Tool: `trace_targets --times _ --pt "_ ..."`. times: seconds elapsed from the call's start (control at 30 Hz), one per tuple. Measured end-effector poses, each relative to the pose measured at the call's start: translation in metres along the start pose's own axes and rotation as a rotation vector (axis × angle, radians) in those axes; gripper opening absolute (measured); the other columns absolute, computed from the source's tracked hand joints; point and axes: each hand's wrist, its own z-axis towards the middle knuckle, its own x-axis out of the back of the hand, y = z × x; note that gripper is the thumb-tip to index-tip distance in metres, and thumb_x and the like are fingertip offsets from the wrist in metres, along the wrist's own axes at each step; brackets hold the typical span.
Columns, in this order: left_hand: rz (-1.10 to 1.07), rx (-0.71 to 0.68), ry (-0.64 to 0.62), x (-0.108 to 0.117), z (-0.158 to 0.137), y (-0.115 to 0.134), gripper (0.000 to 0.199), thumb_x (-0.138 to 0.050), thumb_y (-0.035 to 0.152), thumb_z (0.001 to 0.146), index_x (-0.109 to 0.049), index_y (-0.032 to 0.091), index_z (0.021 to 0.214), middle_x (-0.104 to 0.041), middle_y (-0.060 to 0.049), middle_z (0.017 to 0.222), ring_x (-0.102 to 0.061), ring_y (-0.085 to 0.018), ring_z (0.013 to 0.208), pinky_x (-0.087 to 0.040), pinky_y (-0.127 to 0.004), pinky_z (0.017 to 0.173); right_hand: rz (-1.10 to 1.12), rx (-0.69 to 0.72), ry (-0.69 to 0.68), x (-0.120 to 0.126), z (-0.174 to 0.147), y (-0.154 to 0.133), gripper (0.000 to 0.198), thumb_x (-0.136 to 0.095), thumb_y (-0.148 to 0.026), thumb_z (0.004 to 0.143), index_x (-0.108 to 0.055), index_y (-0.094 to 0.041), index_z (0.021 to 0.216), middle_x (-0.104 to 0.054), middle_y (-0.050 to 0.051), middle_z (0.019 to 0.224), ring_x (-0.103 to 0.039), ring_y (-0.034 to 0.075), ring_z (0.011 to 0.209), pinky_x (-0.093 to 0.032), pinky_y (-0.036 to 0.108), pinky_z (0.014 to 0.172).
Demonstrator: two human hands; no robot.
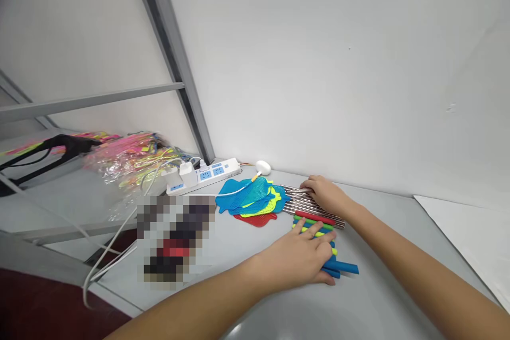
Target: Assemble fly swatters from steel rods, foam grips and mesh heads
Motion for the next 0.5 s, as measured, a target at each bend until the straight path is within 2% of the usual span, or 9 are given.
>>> trace_targets --times 0.2,0.33,0.43,0.5 --pt "-0.007 0.015 -0.007 -0.005 0.002 0.002 0.057 -0.039 0.058 0.093 -0.056 0.008 0.116 -0.042 -0.019 0.146 -0.035 -0.034 0.137 -0.029 -0.051 0.108 -0.037 0.033 0.016 -0.006 0.001 0.009 0.033 -0.042 -0.015 0.088 -0.069 -0.021 0.106 -0.066 0.009 0.106 -0.056 0.025 0.101 -0.044 0.036 0.085" --pt "-0.046 0.005 0.036 0.001 0.001 0.009 0.058 -0.033 0.059 0.094 -0.057 0.009 0.11 -0.047 -0.018 0.143 -0.039 -0.03 0.135 -0.033 -0.048 0.106 -0.043 0.026 0.027 -0.005 -0.003 0.015 0.033 -0.043 -0.017 0.087 -0.07 -0.023 0.105 -0.066 0.009 0.106 -0.057 0.026 0.102 -0.046 0.038 0.085" --pt "-0.191 -0.04 0.154 0.01 0.002 0.012 0.048 -0.035 0.055 0.096 -0.058 0.013 0.099 -0.056 -0.012 0.134 -0.052 -0.023 0.121 -0.041 -0.039 0.1 -0.006 -0.029 0.156 0.002 -0.021 0.009 0.028 -0.045 -0.019 0.086 -0.069 -0.023 0.099 -0.065 0.008 0.104 -0.057 0.027 0.099 -0.046 0.039 0.083" --pt "-0.283 -0.064 0.247 0.013 0.001 0.013 0.042 -0.04 0.053 0.095 -0.057 0.015 0.09 -0.065 -0.011 0.114 -0.061 -0.02 0.102 -0.048 -0.034 0.088 0.107 -0.12 0.276 0.009 -0.041 -0.002 0.024 -0.046 -0.022 0.087 -0.069 -0.024 0.095 -0.066 0.006 0.1 -0.058 0.026 0.094 -0.046 0.038 0.077"
